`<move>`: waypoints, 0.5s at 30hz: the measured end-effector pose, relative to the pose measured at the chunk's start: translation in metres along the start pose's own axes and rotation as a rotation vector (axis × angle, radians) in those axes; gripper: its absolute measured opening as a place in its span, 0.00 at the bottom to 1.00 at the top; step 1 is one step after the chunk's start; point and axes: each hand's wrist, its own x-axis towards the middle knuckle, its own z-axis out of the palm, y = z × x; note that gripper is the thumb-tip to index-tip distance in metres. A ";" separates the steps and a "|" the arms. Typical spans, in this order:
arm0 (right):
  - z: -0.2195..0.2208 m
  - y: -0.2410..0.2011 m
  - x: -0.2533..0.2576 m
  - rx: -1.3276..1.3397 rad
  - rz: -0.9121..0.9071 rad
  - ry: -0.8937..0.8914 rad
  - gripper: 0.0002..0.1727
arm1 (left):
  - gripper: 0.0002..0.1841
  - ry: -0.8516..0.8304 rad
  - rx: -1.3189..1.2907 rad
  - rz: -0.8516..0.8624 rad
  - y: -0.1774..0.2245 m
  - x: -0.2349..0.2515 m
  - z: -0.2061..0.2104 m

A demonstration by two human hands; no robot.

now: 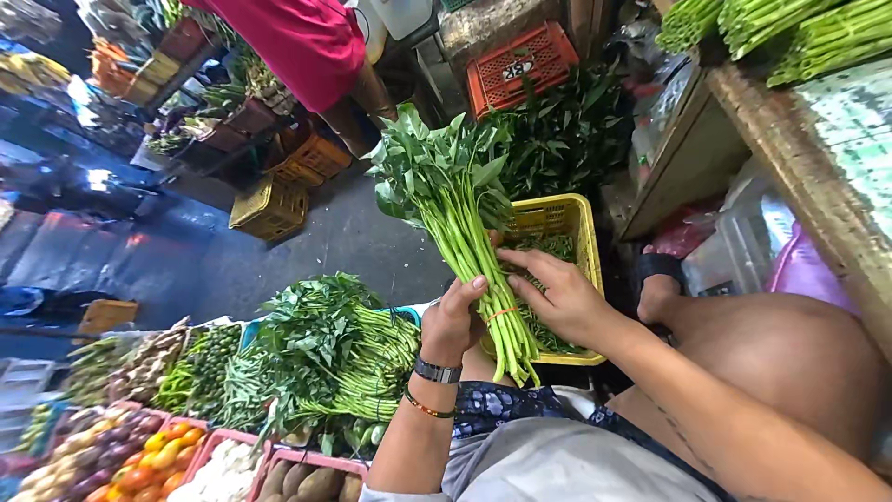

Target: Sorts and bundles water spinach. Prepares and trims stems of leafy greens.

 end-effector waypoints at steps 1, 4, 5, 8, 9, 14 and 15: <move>-0.002 0.003 0.001 -0.033 0.001 0.000 0.20 | 0.34 -0.013 -0.008 0.000 -0.002 0.001 -0.003; -0.023 0.018 0.009 -0.208 0.163 -0.054 0.16 | 0.45 -0.188 -0.057 0.020 -0.004 0.009 -0.012; -0.030 0.024 0.012 -0.276 0.259 -0.110 0.15 | 0.46 -0.212 -0.081 0.022 -0.002 0.011 -0.012; -0.033 0.028 0.016 -0.429 0.451 -0.318 0.21 | 0.41 -0.224 -0.140 0.018 -0.001 0.013 -0.014; -0.029 0.022 0.014 -0.416 0.427 -0.300 0.24 | 0.40 -0.220 -0.146 0.019 -0.001 0.013 -0.016; 0.001 -0.006 -0.004 -0.083 0.028 -0.022 0.20 | 0.34 -0.091 -0.148 0.034 -0.004 0.006 -0.016; 0.006 -0.008 -0.007 -0.067 0.021 -0.020 0.20 | 0.33 -0.082 -0.148 0.041 -0.005 0.004 -0.015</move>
